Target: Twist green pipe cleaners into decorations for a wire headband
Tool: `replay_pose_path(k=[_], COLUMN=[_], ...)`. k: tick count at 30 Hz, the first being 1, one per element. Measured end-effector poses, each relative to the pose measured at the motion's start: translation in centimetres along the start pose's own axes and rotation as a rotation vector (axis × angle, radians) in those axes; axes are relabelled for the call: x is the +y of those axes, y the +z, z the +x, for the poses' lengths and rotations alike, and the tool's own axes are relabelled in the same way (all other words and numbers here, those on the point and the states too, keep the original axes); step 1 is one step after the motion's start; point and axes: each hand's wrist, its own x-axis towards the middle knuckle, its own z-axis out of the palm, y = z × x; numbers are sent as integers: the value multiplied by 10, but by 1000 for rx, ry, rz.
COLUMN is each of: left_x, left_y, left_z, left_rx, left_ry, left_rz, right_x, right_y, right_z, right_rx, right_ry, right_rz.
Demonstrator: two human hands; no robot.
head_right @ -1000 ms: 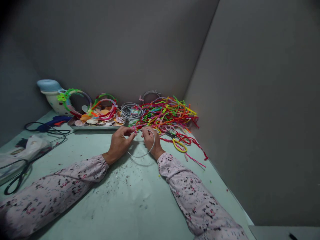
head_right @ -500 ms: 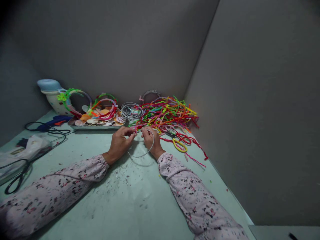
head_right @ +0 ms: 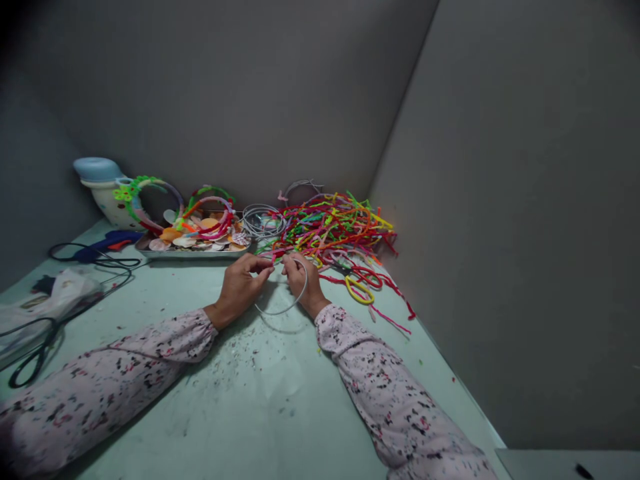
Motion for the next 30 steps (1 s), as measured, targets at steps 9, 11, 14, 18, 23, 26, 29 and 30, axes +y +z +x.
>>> replay_pose_path(k=[9,11,14,18,23,26,29,30], left_x=[1,1,2,3,4,5,5,5], left_y=[-1,-1,-1,0,-1,-1,-1,-1], left_z=[0,0,0,0,0,0,0,0], left_rx=[-17,-26,-46,-63,-83,-102,-116,-119], left_ry=[2,1,1,2,-11,-10,-2,-5], left_rz=[-7,-7,3,29,39,63,84,89], right_x=[2,1,0,0,0,0,0,0], right_y=[-1,-1,-1,-1,-1,-1,-1,0], right_z=[0,0,-1,-1,-1,-1,-1,-1], right_rx=[-4,-5,-8,-15,-16,-25,-27,-26], right_ry=[-11,-16,-8,2,13,11,4,6], right_rz=[-41,-46,-50,-53,-41,-31,-35,-41])
